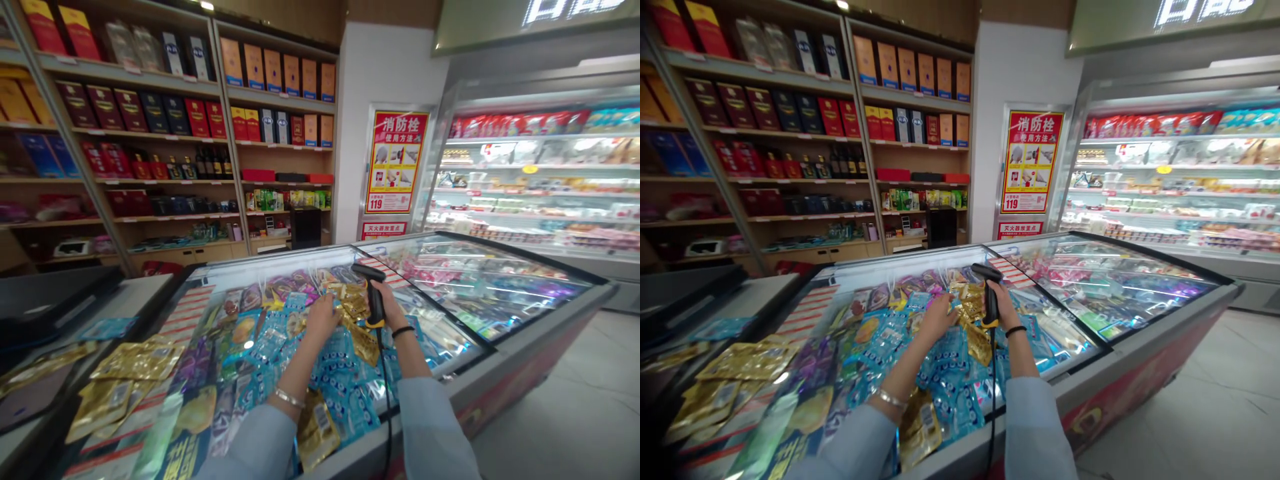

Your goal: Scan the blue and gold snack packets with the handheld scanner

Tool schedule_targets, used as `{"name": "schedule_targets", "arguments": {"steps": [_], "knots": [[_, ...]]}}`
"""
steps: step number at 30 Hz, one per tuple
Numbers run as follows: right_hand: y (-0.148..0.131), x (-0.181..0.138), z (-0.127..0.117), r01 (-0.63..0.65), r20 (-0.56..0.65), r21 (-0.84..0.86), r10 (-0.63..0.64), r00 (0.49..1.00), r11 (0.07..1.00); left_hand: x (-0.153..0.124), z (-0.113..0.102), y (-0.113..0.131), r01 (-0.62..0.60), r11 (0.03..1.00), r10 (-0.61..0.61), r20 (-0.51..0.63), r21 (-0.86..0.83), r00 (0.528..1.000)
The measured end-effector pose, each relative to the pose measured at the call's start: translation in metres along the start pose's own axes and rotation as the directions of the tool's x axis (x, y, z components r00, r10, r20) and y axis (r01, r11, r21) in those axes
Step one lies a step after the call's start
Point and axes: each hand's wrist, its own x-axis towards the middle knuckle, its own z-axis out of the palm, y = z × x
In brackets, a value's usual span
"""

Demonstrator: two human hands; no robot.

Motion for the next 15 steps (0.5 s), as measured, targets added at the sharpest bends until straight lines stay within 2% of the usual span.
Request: {"name": "schedule_targets", "arguments": {"steps": [6, 10, 15], "knots": [[-0.001, 0.001, -0.006, 0.012, -0.073, 0.071, -0.007, 0.997, 0.997, 0.017, 0.018, 0.016, 0.095, 0.994, -0.097, 0.035, 0.062, 0.995], [-0.006, -0.004, -0.005, 0.018, -0.013, 0.143, -0.016, 1.000, 0.990, 0.019, 0.027, 0.018, 0.099, 0.993, -0.099, -0.004, 0.070, 0.995], [-0.010, -0.010, -0.007, 0.051, 0.031, 0.172, -0.057, 0.998, 0.984, 0.018, 0.028, 0.011, 0.058, 0.997, -0.061, -0.064, -0.041, 0.996]]}}
